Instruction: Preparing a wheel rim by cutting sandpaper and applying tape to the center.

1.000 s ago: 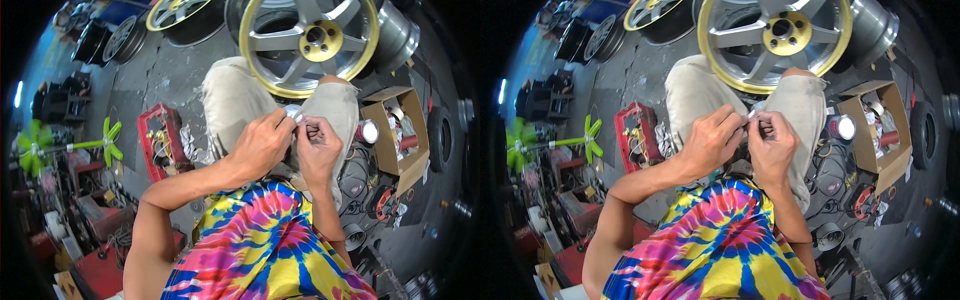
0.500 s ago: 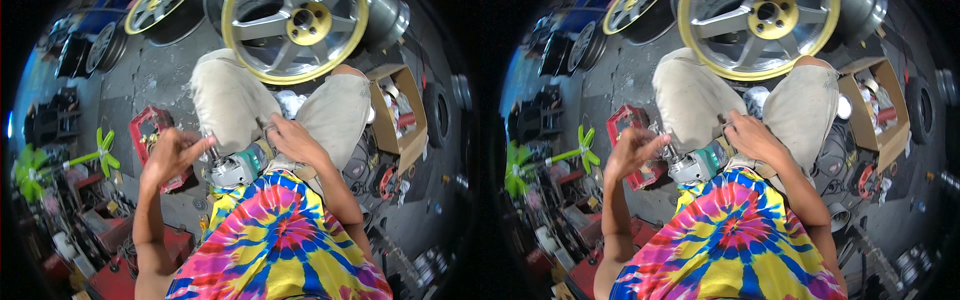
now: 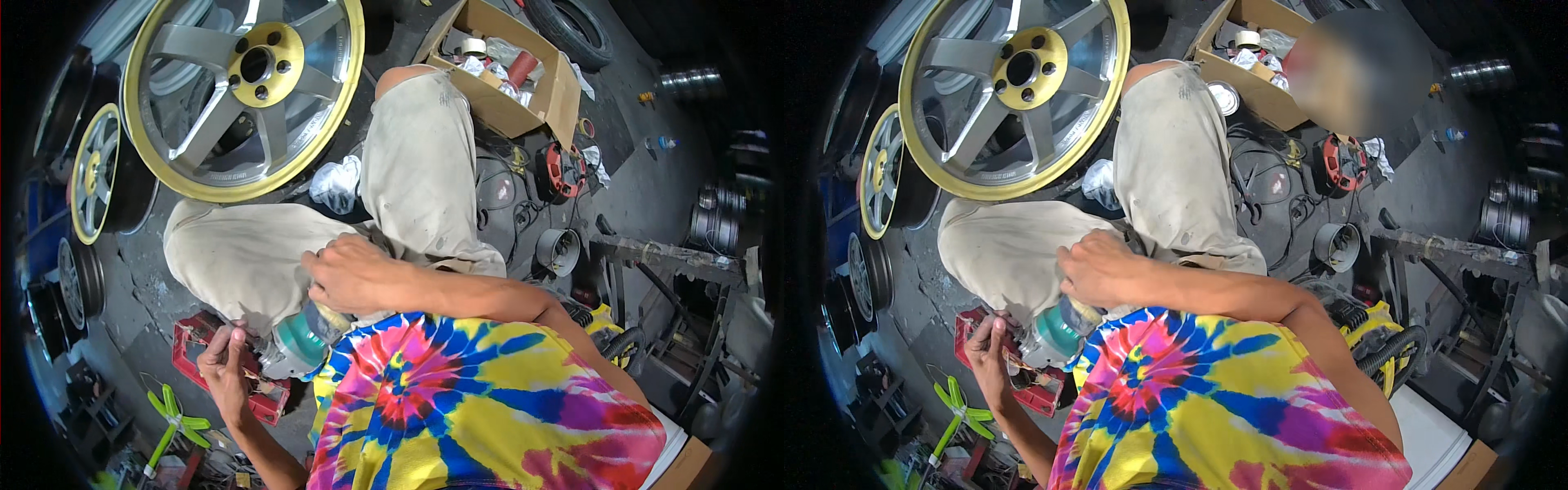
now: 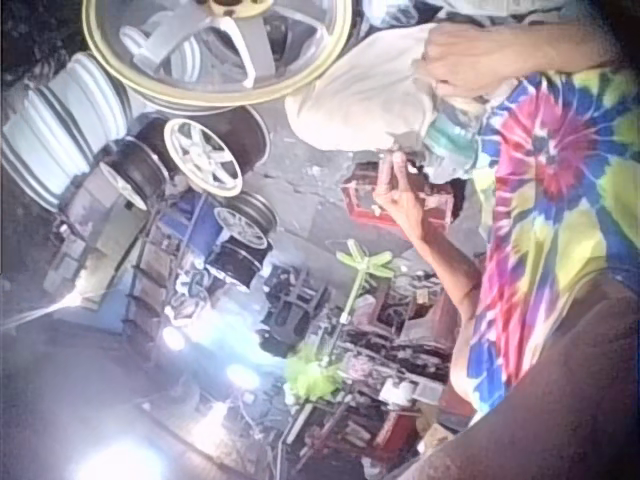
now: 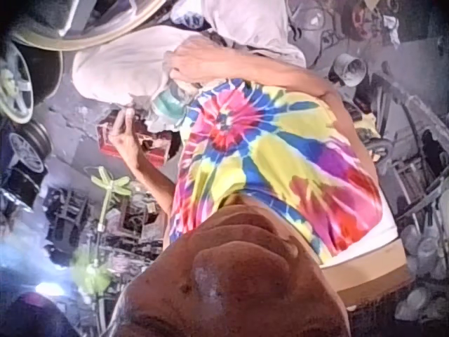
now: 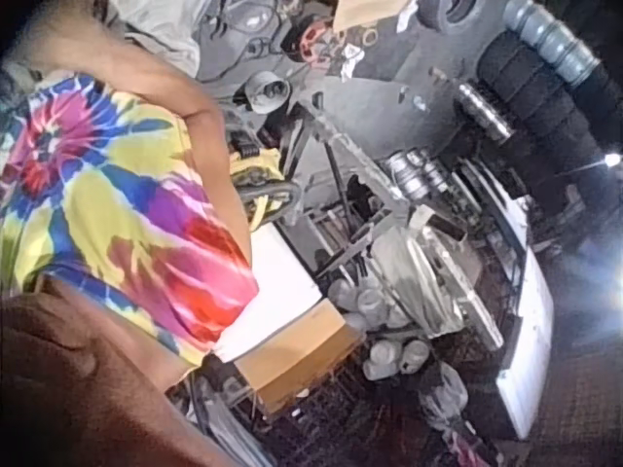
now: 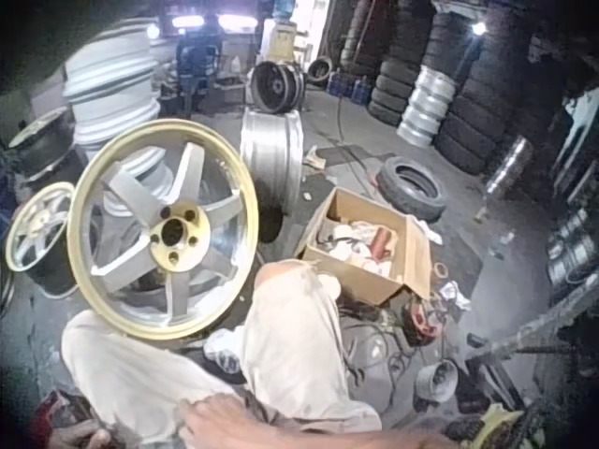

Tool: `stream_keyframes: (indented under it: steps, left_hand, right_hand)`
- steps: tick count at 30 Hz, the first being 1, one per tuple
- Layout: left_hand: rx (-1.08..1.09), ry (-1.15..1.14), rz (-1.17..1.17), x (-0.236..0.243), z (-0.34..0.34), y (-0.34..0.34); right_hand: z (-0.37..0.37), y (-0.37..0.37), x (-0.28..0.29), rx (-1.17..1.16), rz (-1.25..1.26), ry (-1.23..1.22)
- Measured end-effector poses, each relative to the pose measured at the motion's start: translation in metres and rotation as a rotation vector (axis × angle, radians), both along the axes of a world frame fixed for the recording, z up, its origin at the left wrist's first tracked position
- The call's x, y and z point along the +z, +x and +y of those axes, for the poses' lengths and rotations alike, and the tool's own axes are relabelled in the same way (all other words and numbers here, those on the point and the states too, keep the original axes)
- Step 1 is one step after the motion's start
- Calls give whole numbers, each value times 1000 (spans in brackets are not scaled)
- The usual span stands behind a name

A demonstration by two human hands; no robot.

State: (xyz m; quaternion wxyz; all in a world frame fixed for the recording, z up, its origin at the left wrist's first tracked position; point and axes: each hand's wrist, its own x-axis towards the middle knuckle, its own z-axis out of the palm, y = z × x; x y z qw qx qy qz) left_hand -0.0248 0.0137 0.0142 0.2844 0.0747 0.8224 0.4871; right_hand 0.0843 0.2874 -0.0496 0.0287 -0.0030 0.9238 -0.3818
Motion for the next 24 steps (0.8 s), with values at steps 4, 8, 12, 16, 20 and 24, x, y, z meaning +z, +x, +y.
stream_keyframes:
  steps: [4, 8, 12, 16, 20, 24]
  left_hand:
    - [-42, 38, 17, -8, -12, -5]
    - [34, -126, 23, 6, -16, 10]
    - [-117, 1, 131, -1, 6, 14]
    - [-130, 63, 83, 10, 2, 22]
    - [-91, 141, 23, 9, -10, 30]
    - [-89, 345, -158, 3, -16, 31]
  right_hand:
    - [-7, 7, 19, -16, 50, 92]
    - [-10, 1, 17, -19, -15, 44]
    - [16, 5, 15, -46, -94, -45]
    - [18, -18, 38, -74, -105, -289]
    - [-3, -44, 41, -78, -138, -659]
    - [-41, -62, 58, -42, -181, -976]
